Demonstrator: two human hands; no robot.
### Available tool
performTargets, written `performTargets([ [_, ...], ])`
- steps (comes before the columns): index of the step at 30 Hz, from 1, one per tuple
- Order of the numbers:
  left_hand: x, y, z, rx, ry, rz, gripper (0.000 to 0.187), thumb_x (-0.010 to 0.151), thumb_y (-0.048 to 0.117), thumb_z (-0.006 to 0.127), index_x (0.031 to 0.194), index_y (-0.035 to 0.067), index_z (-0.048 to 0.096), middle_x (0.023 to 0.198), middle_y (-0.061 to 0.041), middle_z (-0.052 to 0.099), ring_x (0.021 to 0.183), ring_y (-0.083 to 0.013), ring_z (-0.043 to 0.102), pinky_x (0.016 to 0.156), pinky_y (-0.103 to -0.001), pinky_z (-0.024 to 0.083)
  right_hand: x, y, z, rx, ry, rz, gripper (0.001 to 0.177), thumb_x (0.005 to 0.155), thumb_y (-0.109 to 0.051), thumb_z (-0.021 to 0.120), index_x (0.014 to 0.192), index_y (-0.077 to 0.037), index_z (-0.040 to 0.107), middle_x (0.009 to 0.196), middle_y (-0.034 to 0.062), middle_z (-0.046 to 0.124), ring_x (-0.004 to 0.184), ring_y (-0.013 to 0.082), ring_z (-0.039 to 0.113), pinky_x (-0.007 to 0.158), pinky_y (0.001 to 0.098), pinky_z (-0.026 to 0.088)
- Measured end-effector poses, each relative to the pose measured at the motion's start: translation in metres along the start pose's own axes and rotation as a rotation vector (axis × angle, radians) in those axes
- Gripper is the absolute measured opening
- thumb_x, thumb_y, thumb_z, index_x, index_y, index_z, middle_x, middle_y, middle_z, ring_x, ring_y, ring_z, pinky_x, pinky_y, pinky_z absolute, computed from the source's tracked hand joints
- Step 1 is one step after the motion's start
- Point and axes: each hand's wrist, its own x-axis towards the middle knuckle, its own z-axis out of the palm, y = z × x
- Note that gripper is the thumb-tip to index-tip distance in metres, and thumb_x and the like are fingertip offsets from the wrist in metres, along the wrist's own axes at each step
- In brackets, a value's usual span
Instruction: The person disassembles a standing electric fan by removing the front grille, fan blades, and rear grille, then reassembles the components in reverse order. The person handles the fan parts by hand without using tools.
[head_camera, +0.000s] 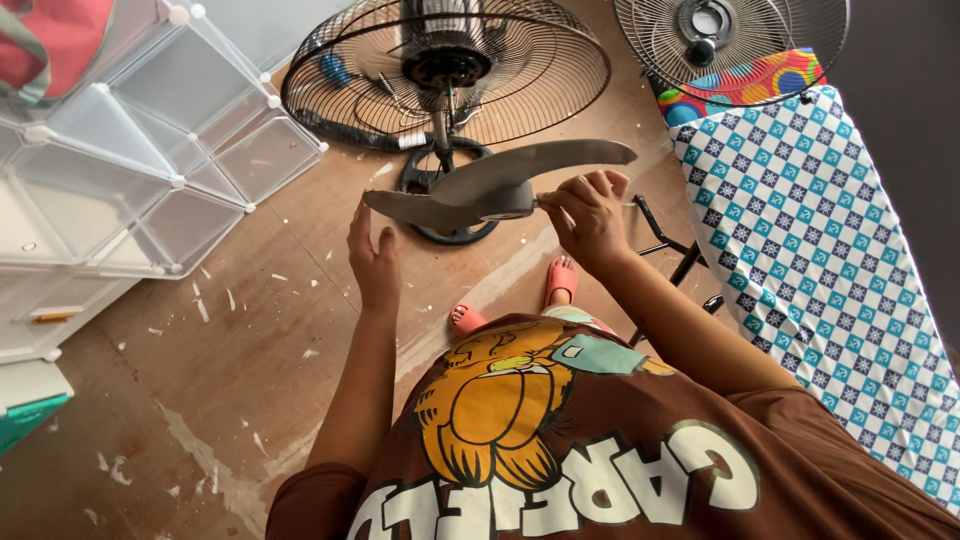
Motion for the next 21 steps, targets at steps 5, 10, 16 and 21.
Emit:
performTargets([
  [5,-0.006,0.039,0.018,0.180,-0.093,0.217,0.077,0.085,-0.003,0.052,0.160,0.010,0.037,0.166,-0.011,0.039,0.157,-0.0395,0.025,0.130,-0.049,0.018,-0.010,0.019,-0.025,-0.039,0.053,0.046,0.010,0.093,-0.013,0.080,0.102,-0.016,0.077,0.095,-0.0004,0.060,0.097,0.0228,0.054,0.094,0.0423,0.032],
  [10,-0.010,0.058,0.059,0.198,-0.108,0.415,0.083,0.090,-0.001,0.054,0.166,0.014,0.024,0.171,-0.013,0.032,0.161,-0.0402,0.023,0.135,-0.053,0.015,-0.018,0.049,-0.052,-0.101,0.125,0.065,0.010,0.094,-0.014,0.082,0.102,-0.018,0.078,0.100,0.0000,0.058,0.103,0.0236,0.051,0.096,0.0432,0.030],
  [16,-0.028,0.065,0.120,0.192,-0.223,0.261,0.092,0.086,0.004,0.060,0.166,0.007,0.013,0.171,-0.023,0.020,0.158,-0.0468,0.012,0.128,-0.057,0.013,-0.025,0.090,-0.087,-0.121,0.165,0.082,0.011,0.092,-0.015,0.083,0.101,-0.019,0.078,0.105,0.0001,0.058,0.110,0.0238,0.049,0.097,0.0437,0.030],
  [21,-0.043,0.072,0.168,0.161,-0.302,0.209,0.093,0.086,0.005,0.060,0.165,0.002,0.011,0.170,-0.027,0.019,0.158,-0.0469,0.011,0.128,-0.056,0.012,-0.029,0.126,-0.120,-0.133,0.191,0.082,0.012,0.092,-0.014,0.084,0.100,-0.019,0.078,0.109,-0.0018,0.061,0.113,0.0235,0.050,0.099,0.0443,0.029],
])
